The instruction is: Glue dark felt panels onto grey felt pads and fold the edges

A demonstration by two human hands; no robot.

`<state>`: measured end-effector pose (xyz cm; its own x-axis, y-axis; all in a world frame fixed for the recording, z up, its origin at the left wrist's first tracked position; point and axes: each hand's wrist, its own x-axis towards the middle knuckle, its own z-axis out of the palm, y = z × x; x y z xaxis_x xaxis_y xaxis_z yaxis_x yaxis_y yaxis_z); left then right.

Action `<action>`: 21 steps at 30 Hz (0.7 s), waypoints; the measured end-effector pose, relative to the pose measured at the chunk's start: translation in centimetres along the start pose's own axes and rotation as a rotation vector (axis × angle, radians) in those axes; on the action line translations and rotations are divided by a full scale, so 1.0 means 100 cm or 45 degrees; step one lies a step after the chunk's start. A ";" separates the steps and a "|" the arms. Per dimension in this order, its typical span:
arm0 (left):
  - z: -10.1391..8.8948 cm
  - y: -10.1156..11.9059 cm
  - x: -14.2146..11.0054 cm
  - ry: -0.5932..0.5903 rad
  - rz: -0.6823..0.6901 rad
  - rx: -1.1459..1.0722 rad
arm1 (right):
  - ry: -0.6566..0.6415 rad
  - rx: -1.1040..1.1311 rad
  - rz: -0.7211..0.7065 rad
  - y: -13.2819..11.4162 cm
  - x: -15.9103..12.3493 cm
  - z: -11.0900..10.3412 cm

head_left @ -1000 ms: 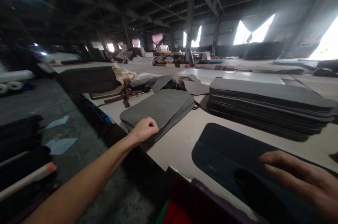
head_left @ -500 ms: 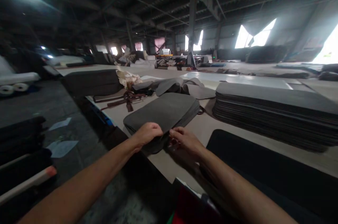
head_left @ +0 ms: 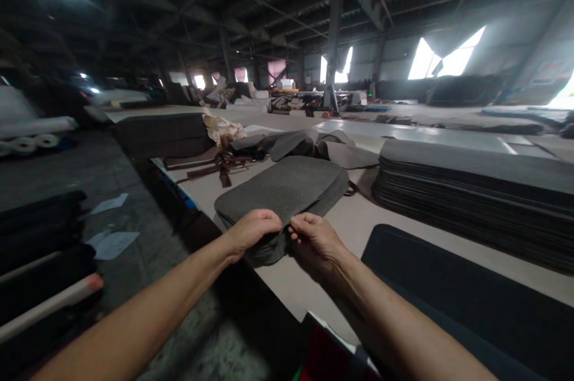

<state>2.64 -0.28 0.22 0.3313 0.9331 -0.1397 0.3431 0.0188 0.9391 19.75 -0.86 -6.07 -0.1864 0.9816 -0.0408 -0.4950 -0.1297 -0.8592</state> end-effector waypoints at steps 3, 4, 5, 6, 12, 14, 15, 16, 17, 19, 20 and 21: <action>-0.001 -0.001 0.000 -0.016 -0.006 -0.024 | 0.009 0.050 -0.013 0.003 0.000 -0.002; -0.001 -0.001 0.000 -0.019 -0.007 -0.028 | 0.006 0.057 -0.014 0.004 0.000 -0.003; -0.001 -0.001 0.000 -0.019 -0.008 -0.030 | 0.003 0.062 -0.015 0.004 0.000 -0.004; -0.001 -0.002 0.001 -0.018 -0.009 -0.030 | 0.001 0.065 -0.017 0.005 0.000 -0.005; -0.001 -0.003 0.001 -0.005 0.002 -0.030 | -0.004 0.010 -0.048 0.003 0.000 -0.004; -0.001 -0.003 0.001 0.008 0.012 -0.034 | -0.003 -0.055 -0.075 0.001 -0.002 -0.002; -0.001 -0.003 0.002 0.018 0.021 -0.034 | 0.001 -0.101 -0.091 0.001 -0.003 -0.001; -0.001 -0.003 0.002 0.031 0.030 -0.031 | 0.009 -0.153 -0.105 0.000 -0.003 -0.001; -0.001 -0.004 0.002 0.047 0.040 -0.028 | 0.022 -0.212 -0.117 -0.001 -0.003 -0.001; 0.002 -0.005 0.003 0.100 0.068 -0.027 | 0.057 -0.348 -0.120 -0.001 -0.003 -0.002; 0.003 -0.006 0.004 0.143 0.088 -0.032 | 0.077 -0.429 -0.113 -0.001 -0.003 -0.003; 0.004 -0.007 0.004 0.195 0.113 -0.044 | 0.100 -0.525 -0.102 -0.001 -0.002 -0.005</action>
<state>2.92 -0.05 -0.67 0.2202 0.9754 -0.0091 0.2869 -0.0559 0.9563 20.21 -0.99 -6.26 -0.0879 0.9961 0.0091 -0.1217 -0.0017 -0.9926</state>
